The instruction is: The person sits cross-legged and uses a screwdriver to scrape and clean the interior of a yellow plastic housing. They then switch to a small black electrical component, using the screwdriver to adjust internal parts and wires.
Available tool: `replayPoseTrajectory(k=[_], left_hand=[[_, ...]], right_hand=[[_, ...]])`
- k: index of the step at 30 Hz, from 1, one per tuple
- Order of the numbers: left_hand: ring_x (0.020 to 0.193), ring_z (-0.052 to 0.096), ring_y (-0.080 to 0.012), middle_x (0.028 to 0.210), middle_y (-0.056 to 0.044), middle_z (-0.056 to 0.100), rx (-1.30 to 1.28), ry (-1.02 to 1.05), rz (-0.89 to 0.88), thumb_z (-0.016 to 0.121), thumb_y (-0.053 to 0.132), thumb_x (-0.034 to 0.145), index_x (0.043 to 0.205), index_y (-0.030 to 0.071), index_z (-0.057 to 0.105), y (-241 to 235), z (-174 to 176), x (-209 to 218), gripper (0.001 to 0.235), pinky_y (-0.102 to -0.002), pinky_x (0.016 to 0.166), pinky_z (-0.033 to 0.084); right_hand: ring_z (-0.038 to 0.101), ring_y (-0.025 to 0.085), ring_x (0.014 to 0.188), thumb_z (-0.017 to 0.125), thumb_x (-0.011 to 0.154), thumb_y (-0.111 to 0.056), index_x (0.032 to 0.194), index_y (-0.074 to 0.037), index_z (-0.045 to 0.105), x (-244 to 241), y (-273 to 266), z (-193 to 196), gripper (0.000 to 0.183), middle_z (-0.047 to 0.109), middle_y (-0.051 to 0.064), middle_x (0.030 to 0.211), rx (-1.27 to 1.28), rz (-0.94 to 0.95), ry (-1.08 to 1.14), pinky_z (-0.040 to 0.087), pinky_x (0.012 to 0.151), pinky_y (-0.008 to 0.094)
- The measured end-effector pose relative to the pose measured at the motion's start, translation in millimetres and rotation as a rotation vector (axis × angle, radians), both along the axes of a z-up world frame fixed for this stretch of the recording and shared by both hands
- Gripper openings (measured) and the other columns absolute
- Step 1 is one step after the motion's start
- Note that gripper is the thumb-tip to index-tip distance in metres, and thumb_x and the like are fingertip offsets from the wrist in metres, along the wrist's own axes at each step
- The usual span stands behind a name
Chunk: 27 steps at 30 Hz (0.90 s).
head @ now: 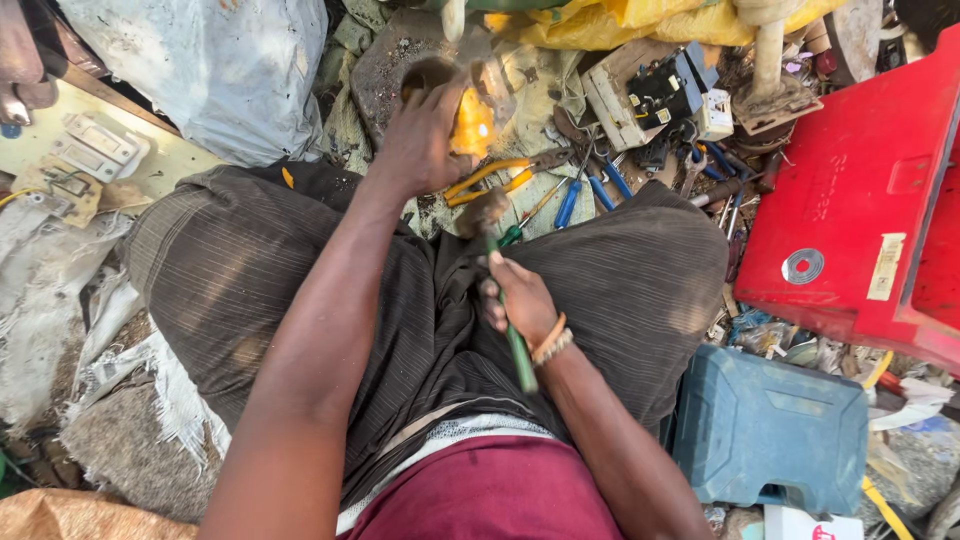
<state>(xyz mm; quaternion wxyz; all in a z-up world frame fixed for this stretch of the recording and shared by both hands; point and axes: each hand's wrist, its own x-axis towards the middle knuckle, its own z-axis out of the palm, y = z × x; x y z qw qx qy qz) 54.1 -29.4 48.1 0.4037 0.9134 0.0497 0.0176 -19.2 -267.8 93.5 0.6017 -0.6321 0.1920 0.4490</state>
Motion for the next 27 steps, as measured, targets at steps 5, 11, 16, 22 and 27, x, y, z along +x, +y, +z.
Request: replayPoseTrajectory(k=[5, 11, 16, 22, 27], left_hand=[[0.135, 0.045, -0.0454, 0.133, -0.022, 0.062, 0.003, 0.064, 0.006, 0.091, 0.065, 0.063, 0.155, 0.005, 0.034, 16, -10, 10, 0.124, -0.063, 0.114, 0.029], [0.129, 0.051, -0.0426, 0.137, -0.012, 0.066, -0.051, -0.109, 0.041, 0.088, 0.064, 0.057, 0.151, 0.008, 0.048, 13, -20, 10, 0.117, -0.067, 0.107, 0.033], [0.129, 0.048, -0.0444, 0.136, -0.017, 0.064, -0.03, -0.197, 0.02, 0.09, 0.062, 0.062, 0.146, 0.006, 0.051, 13, -21, 4, 0.108, -0.066, 0.105, 0.034], [0.129, 0.051, -0.0356, 0.133, -0.012, 0.067, -0.07, -0.035, 0.063, 0.09, 0.059, 0.061, 0.146, 0.005, 0.049, 12, -14, 8, 0.109, -0.067, 0.111, 0.03], [0.131, 0.049, -0.0349, 0.132, -0.013, 0.067, -0.068, 0.014, 0.066, 0.09, 0.063, 0.063, 0.149, 0.005, 0.047, 9, -9, 9, 0.112, -0.07, 0.113, 0.027]], right_hand=[[0.049, 0.004, 0.042, 0.051, 0.105, -0.033, 0.131, -0.005, 0.056, -10, 6, 71, 0.039, 0.054, -0.004, 0.067, -0.074, 0.081, -0.644, 0.04, 0.033, 0.023], [0.048, 0.003, 0.051, 0.047, 0.114, -0.035, 0.124, -0.004, 0.057, 32, 20, 99, 0.033, 0.052, -0.004, 0.068, -0.266, 0.278, -1.126, 0.036, 0.042, 0.02], [0.048, 0.007, 0.054, 0.048, 0.116, -0.035, 0.112, -0.006, 0.058, 56, 47, 76, 0.031, 0.051, -0.004, 0.068, -0.425, 0.545, -1.042, 0.043, 0.044, 0.026], [0.044, 0.01, 0.052, 0.053, 0.119, -0.031, 0.129, -0.003, 0.055, 60, 4, 125, 0.03, 0.051, 0.0, 0.072, 0.01, 0.051, -1.337, 0.047, 0.061, 0.025], [0.049, 0.011, 0.055, 0.053, 0.114, -0.028, 0.123, -0.004, 0.056, 61, 14, 109, 0.026, 0.054, 0.001, 0.072, -0.165, 0.202, -1.352, 0.047, 0.057, 0.027]])
